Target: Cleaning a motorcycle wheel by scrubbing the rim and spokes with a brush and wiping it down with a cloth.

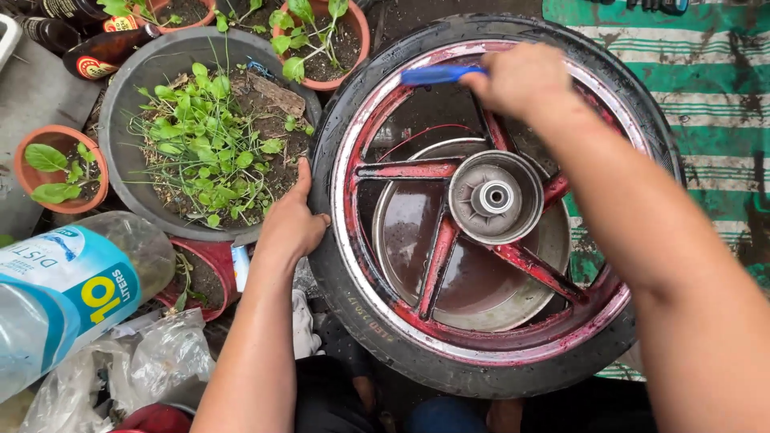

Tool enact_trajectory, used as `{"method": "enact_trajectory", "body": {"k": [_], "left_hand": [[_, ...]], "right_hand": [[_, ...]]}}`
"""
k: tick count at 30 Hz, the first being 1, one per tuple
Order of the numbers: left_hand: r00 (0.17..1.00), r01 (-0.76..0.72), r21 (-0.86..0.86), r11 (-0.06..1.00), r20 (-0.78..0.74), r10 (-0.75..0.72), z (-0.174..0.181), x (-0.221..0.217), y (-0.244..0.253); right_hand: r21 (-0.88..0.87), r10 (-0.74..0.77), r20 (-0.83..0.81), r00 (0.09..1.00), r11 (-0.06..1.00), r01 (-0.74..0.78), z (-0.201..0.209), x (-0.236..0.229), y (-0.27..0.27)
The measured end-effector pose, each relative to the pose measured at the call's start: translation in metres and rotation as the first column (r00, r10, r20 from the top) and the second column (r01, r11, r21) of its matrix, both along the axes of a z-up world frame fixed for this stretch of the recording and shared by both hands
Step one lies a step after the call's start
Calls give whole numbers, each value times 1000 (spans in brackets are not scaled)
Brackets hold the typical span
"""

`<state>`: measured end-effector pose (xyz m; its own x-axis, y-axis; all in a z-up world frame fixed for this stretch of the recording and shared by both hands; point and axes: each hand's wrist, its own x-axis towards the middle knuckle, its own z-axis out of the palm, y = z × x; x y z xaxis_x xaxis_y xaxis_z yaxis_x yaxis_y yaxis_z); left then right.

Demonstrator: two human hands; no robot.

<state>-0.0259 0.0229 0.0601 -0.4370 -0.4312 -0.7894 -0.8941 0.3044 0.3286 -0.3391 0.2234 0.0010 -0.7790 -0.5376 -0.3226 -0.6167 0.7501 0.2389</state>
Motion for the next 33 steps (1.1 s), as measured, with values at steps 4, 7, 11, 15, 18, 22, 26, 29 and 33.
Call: {"method": "enact_trajectory", "body": {"k": [4, 7, 11, 15, 18, 22, 26, 29, 33], "left_hand": [[999, 47, -30, 998, 1, -47, -9, 2, -3], [1000, 1, 2, 1000, -27, -1, -9, 4, -4], [996, 75, -39, 996, -39, -76, -17, 5, -8], [989, 85, -52, 995, -117, -91, -26, 5, -13], [994, 71, -54, 996, -76, -75, -25, -3, -23], [988, 117, -16, 993, -96, -118, -21, -22, -35], [965, 242, -63, 968, -85, -247, -26, -49, -58], [942, 310, -64, 949, -112, -315, -34, -64, -70], [920, 358, -89, 930, -134, -367, -38, -80, -80]], "right_hand": [[13, 20, -3, 1000, 1000, -20, -6, -17, 41], [64, -199, -69, 978, 977, 204, 4, -43, 97], [82, -47, -209, 977, 995, 65, -15, -53, 85], [-37, 272, -133, 953, 959, -279, -36, -12, -5], [-45, 300, -191, 935, 948, -314, -36, -12, 0], [128, -142, -85, 986, 980, 152, 3, -25, 80], [64, -267, -173, 948, 958, 281, 1, -37, 146], [59, -265, -152, 952, 959, 277, -5, -38, 110], [-71, -20, -79, 997, 997, 14, -26, -12, 9]]}}
